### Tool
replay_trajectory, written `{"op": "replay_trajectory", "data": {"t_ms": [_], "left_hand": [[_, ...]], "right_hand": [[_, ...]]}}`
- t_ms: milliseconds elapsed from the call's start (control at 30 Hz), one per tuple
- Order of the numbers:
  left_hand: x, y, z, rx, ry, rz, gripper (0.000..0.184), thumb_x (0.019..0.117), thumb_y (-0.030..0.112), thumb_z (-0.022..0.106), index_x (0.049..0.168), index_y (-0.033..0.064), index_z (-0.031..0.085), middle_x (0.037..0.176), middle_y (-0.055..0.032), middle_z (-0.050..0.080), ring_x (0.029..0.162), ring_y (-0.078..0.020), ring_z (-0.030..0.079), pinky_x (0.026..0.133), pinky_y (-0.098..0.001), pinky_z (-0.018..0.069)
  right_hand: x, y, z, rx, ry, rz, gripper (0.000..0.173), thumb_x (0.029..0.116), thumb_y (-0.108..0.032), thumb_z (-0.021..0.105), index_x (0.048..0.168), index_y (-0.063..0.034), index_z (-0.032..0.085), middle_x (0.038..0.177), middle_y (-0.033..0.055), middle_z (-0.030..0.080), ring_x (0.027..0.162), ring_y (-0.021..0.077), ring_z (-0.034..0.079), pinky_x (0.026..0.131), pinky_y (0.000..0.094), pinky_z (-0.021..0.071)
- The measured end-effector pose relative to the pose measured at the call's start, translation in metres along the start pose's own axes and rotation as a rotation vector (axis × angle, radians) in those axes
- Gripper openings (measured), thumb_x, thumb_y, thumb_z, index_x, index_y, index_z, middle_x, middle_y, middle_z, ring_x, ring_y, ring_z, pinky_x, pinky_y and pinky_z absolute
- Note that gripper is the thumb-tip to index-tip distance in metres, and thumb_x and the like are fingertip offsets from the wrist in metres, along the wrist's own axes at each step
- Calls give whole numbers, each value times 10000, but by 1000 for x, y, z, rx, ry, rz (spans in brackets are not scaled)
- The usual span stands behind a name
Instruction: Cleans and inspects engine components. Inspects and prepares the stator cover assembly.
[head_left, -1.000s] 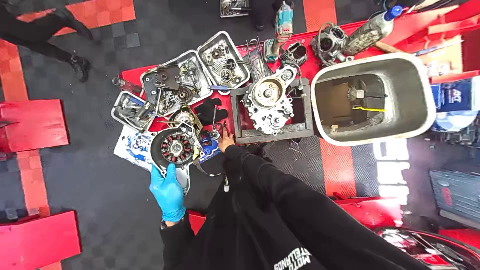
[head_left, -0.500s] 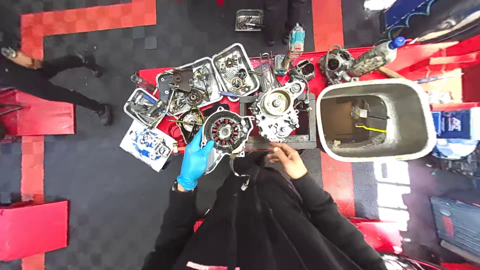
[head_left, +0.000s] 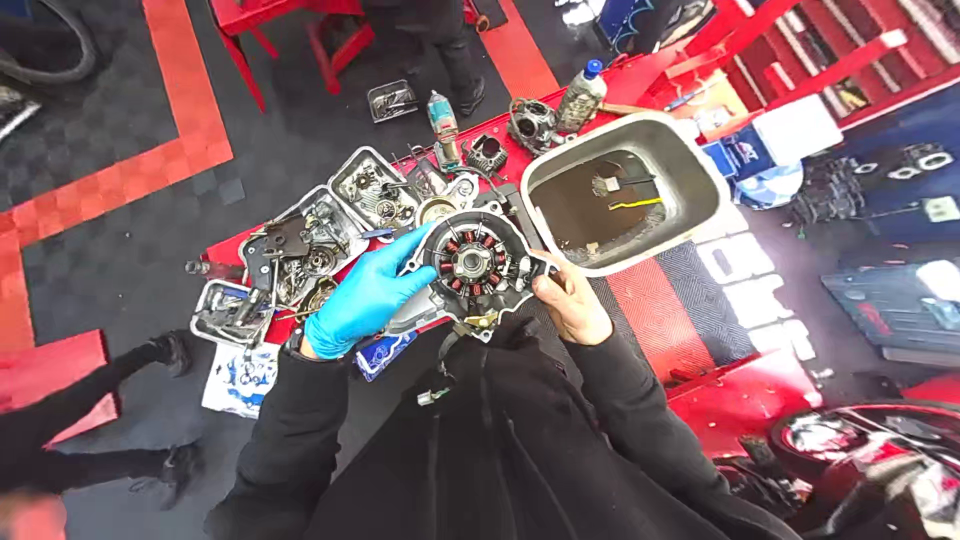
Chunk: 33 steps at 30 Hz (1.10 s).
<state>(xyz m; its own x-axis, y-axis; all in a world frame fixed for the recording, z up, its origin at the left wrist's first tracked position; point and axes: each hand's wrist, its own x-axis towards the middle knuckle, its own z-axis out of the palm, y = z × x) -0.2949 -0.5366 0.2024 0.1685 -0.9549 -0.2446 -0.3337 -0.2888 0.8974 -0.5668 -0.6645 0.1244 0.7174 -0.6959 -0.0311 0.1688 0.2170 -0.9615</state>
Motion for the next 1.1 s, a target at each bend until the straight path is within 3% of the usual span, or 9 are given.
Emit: {"op": "replay_trajectory", "data": {"t_ms": [200, 333, 400, 500, 600, 733, 833, 967, 1100], "left_hand": [[37, 49, 48, 15, -251, 145, 611, 1072, 532, 405, 1555, 163, 465, 1166, -29, 729, 993, -92, 692, 894, -322, 593], [54, 63, 108, -307, -3, 88, 902, 981, 782, 170, 1535, 144, 486, 977, -63, 769, 841, -138, 729, 787, -326, 620], [52, 65, 154, -339, 322, 126, 832, 1062, 632, 103, 1491, 30, 484, 1039, -62, 774, 892, -137, 742, 839, -325, 618], [36, 72, 221, -101, 832, 347, 434, 1119, 167, 218, 1306, -34, 555, 943, 35, 722, 799, -72, 685, 768, -277, 594], [18, 100, 275, -140, 687, 425, 393, 1127, 335, 368, 1048, 202, 730, 797, 118, 725, 626, -40, 671, 589, -220, 596], [39, 131, 319, -213, 9, 91, 433, 1118, 373, 395, 1193, 49, 673, 935, -43, 771, 746, -168, 749, 656, -327, 654], [81, 129, 339, -254, 45, -128, 611, 1077, 448, 434, 1472, -19, 436, 1273, -112, 703, 1023, -250, 746, 776, -407, 664], [131, 123, 333, -612, 230, -46, 1044, 956, 688, 539, 1631, 37, 80, 1583, -180, 395, 1387, -310, 518, 1063, -515, 546], [165, 144, 305, -875, 289, 124, 781, 875, 647, 688, 1409, 123, 465, 1275, -33, 666, 1197, -184, 645, 1040, -435, 547]], "right_hand": [[-46, 3, -61, 387, 264, -25, 406, 887, -370, 790, 1118, -67, 649, 954, 59, 750, 832, 169, 737, 747, 374, 639], [-71, -6, -106, 460, 405, -17, 474, 850, -396, 785, 1141, -51, 643, 993, 81, 747, 888, 187, 735, 792, 410, 635], [-83, -10, -128, 491, 473, -11, 521, 838, -406, 783, 1167, -29, 638, 1011, 96, 742, 907, 196, 730, 813, 418, 630], [-89, -15, -155, 576, 564, 9, 504, 829, -415, 787, 1129, -35, 648, 980, 93, 744, 877, 189, 730, 787, 404, 627], [-90, -24, -184, 590, 598, -49, 551, 846, -383, 786, 1210, -5, 620, 990, 98, 739, 863, 178, 729, 773, 383, 629], [-81, -48, -210, 556, 642, -102, 668, 866, -285, 777, 1365, 72, 513, 1064, 137, 716, 899, 186, 720, 817, 379, 626], [-66, -63, -214, 551, 681, -143, 762, 840, -283, 795, 1415, 75, 447, 1159, 180, 682, 975, 230, 712, 877, 428, 616], [-49, -73, -197, 508, 701, -223, 876, 809, -311, 830, 1448, 77, 373, 1282, 206, 622, 1075, 246, 686, 916, 454, 608], [-31, -78, -178, 353, 621, -232, 904, 802, -310, 818, 1444, 107, 338, 1273, 203, 631, 1134, 198, 664, 963, 369, 586]]}}
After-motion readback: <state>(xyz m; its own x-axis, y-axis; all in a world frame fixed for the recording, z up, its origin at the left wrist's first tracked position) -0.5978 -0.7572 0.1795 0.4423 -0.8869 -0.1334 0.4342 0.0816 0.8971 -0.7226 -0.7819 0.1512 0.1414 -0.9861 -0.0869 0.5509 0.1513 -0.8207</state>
